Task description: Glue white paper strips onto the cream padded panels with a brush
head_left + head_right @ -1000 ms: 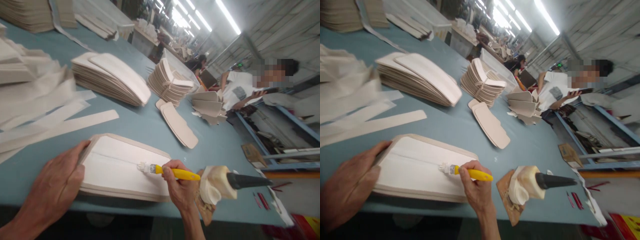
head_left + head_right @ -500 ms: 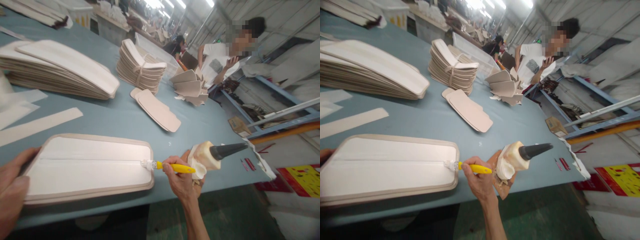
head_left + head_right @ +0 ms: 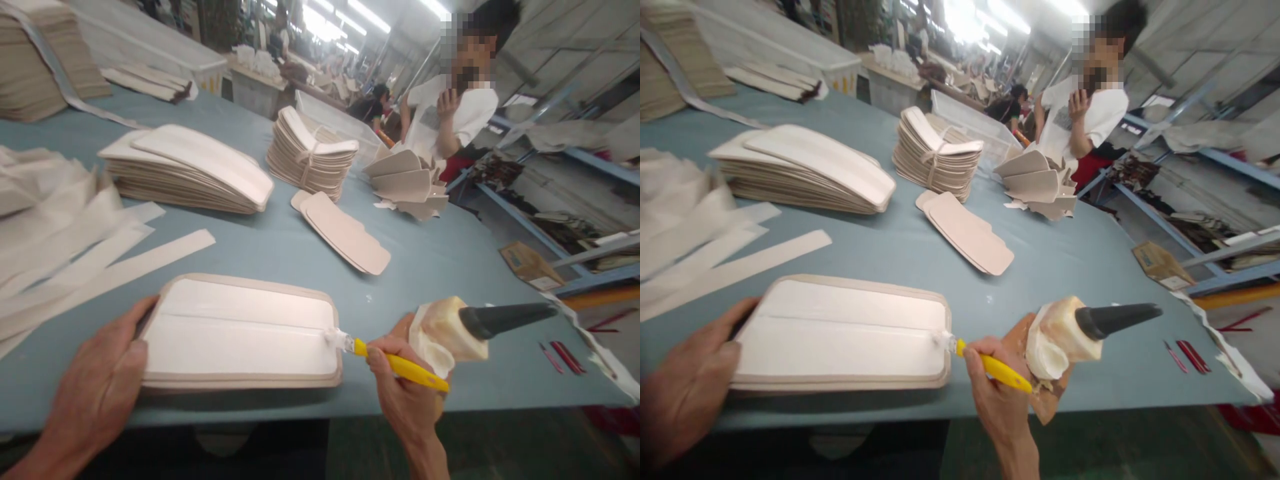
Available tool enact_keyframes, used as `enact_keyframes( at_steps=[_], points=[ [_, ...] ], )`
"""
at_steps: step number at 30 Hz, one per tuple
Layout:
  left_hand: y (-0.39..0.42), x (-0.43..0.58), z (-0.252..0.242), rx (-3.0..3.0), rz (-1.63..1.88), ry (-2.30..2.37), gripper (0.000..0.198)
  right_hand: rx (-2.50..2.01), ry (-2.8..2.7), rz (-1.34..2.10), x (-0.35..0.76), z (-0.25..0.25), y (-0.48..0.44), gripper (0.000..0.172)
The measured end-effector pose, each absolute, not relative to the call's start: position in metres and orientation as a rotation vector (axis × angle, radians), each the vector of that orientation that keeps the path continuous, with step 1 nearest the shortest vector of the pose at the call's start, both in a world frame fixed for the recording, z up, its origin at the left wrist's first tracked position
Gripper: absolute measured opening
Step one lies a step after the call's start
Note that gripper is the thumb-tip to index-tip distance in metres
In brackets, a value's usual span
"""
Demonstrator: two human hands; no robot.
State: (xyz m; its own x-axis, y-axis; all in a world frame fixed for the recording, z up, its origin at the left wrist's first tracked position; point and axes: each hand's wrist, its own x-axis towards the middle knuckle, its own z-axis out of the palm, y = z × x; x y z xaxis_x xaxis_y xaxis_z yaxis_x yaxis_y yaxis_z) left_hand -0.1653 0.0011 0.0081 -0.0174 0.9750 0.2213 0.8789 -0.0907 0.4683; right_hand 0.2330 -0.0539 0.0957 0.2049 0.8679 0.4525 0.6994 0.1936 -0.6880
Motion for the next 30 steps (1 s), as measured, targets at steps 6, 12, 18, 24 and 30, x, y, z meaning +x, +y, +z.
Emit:
enact_keyframes(
  at_steps=[6,12,18,24,30],
  points=[
    [-0.003,-0.161,0.016,1.941,0.789,1.909,0.071,-1.255,-1.631,0.526,0.153,0.102,-0.021,0.017],
    [-0.004,-0.159,0.018,1.956,0.816,1.873,0.067,-1.254,-1.669,0.709,0.143,0.103,-0.001,0.018],
    [-0.006,-0.163,0.004,2.018,0.903,1.894,0.06,-1.616,-1.518,0.46,0.225,0.097,-0.04,0.023],
    [-0.004,-0.164,0.003,1.994,0.861,1.876,0.06,-1.714,-1.445,0.245,0.237,0.093,-0.056,0.027],
    [-0.008,-0.162,0.004,2.0,0.899,1.901,0.058,-1.828,-1.272,0.151,0.237,0.086,-0.064,0.037]
  ],
)
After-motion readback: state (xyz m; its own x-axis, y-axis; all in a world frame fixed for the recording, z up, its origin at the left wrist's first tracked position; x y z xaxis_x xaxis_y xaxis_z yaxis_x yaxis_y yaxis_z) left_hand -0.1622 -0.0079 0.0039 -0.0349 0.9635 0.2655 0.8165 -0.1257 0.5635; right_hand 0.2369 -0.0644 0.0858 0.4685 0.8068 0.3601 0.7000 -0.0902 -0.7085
